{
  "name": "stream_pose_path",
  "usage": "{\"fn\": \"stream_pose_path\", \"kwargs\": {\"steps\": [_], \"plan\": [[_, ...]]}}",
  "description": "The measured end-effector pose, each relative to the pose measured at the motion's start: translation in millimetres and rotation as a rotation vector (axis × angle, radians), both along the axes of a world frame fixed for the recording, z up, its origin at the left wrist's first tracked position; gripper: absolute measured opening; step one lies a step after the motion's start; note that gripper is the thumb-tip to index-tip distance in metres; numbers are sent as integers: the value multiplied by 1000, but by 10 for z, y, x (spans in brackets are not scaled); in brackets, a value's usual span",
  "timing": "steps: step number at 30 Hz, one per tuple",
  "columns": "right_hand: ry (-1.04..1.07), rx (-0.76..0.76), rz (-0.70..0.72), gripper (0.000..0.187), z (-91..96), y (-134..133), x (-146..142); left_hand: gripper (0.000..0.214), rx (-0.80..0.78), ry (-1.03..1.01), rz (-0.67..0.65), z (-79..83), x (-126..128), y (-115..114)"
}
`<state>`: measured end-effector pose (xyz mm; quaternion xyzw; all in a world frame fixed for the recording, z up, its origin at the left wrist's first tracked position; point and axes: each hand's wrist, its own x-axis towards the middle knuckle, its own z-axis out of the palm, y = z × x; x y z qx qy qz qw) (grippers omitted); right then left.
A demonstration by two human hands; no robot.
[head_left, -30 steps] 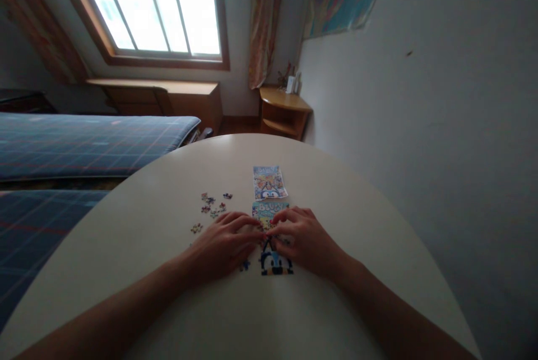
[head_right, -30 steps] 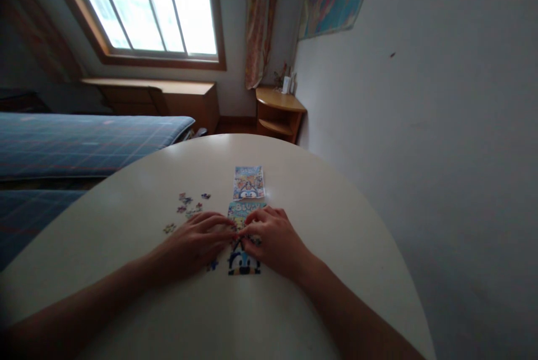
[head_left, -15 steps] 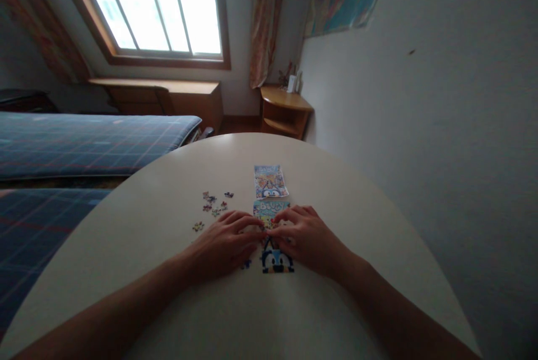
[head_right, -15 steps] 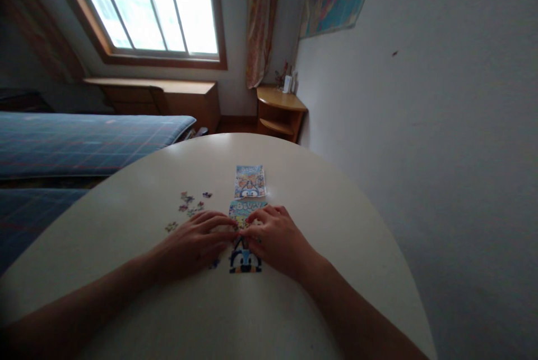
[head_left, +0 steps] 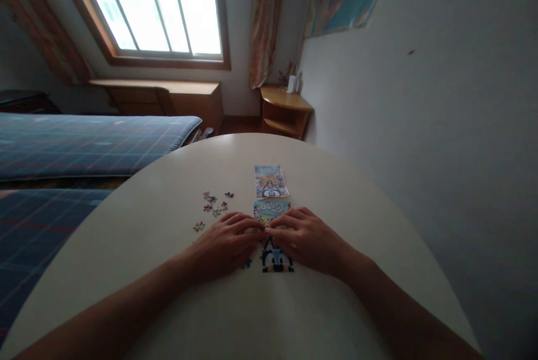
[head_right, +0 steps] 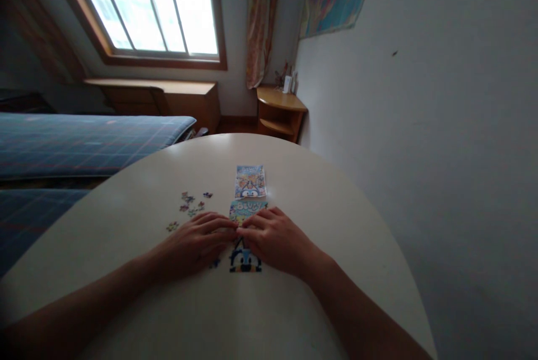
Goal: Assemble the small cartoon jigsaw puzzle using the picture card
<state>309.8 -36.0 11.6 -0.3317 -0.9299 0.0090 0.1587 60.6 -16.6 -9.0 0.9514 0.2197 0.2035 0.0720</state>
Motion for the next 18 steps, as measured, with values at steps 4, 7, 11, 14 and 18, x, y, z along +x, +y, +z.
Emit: {"fn": "stream_pose_path", "kwargs": {"steps": [4,7,11,14,18], "plan": [[-4,-42,18,25,8,-12,-3,19,39,-57,148,3,-90,67],[8,-58,23,25,14,-12,-8,15,73,-108,351,6,-250,199],[21,-94,29,23,37,-7,-12,16,39,-104,523,36,-469,366],[41,-105,25,21,46,-1,-12,15,-28,-82,475,82,-551,401],[63,-93,15,16,38,11,5,14,-133,-15,259,140,-551,339]]}}
